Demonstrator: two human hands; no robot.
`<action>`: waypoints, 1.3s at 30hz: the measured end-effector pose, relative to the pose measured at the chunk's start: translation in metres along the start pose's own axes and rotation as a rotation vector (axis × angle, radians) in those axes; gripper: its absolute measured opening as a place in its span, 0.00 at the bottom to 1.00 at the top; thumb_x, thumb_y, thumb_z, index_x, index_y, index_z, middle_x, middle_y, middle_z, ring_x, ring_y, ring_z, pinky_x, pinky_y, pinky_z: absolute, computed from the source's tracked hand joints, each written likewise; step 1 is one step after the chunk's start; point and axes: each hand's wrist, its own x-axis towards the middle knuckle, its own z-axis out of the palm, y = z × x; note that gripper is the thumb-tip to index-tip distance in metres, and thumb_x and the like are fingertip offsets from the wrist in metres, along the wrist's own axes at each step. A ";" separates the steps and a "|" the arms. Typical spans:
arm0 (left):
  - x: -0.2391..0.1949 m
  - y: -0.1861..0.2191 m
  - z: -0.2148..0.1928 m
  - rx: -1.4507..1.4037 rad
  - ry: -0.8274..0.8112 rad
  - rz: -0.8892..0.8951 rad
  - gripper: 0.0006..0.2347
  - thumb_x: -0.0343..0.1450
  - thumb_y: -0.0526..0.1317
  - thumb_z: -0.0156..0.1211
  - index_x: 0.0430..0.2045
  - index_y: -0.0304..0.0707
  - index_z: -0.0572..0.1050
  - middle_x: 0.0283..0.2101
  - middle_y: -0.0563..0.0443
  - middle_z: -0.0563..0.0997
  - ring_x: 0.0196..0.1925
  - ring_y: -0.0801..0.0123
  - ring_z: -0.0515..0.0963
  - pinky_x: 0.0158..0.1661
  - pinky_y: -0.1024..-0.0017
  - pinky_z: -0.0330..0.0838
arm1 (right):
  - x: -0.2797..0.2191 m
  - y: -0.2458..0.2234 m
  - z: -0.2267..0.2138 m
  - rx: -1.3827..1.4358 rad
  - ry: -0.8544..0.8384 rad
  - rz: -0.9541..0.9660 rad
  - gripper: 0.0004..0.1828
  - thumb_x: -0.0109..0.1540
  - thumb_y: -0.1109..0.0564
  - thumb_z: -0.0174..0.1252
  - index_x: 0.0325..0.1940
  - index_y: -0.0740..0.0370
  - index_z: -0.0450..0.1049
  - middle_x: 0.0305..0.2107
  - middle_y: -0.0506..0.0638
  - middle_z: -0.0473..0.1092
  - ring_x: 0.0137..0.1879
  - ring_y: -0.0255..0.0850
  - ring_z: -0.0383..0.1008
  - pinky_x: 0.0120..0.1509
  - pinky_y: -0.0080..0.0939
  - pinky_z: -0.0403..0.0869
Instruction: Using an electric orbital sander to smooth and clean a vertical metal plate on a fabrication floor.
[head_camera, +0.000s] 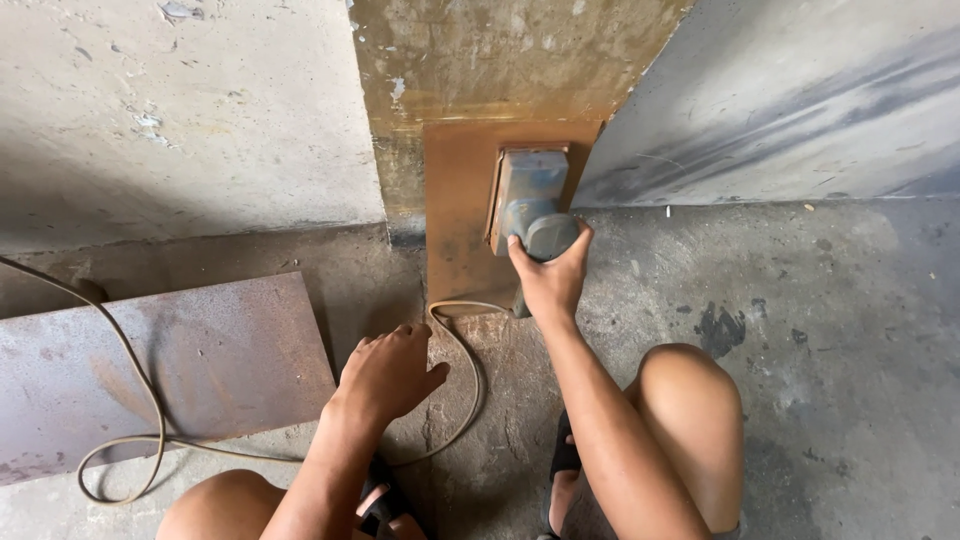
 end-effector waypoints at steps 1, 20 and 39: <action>-0.002 0.000 0.001 -0.002 -0.001 -0.003 0.25 0.70 0.57 0.55 0.55 0.40 0.73 0.51 0.40 0.81 0.54 0.47 0.82 0.56 0.52 0.72 | 0.001 0.001 0.002 -0.001 -0.004 0.001 0.44 0.50 0.49 0.76 0.64 0.54 0.61 0.56 0.63 0.68 0.67 0.63 0.68 0.70 0.63 0.66; -0.012 -0.002 -0.002 -0.008 -0.003 -0.012 0.24 0.70 0.57 0.55 0.54 0.40 0.73 0.52 0.40 0.81 0.56 0.47 0.82 0.56 0.51 0.72 | -0.012 0.016 0.013 0.039 0.032 -0.036 0.42 0.49 0.50 0.76 0.62 0.53 0.61 0.53 0.62 0.69 0.64 0.62 0.70 0.68 0.62 0.67; -0.011 -0.001 -0.002 -0.025 -0.002 -0.020 0.24 0.70 0.57 0.55 0.54 0.39 0.73 0.52 0.39 0.81 0.56 0.46 0.82 0.57 0.50 0.71 | -0.023 0.029 0.017 -0.015 0.000 -0.041 0.43 0.49 0.53 0.76 0.63 0.56 0.62 0.55 0.64 0.68 0.65 0.64 0.69 0.69 0.65 0.66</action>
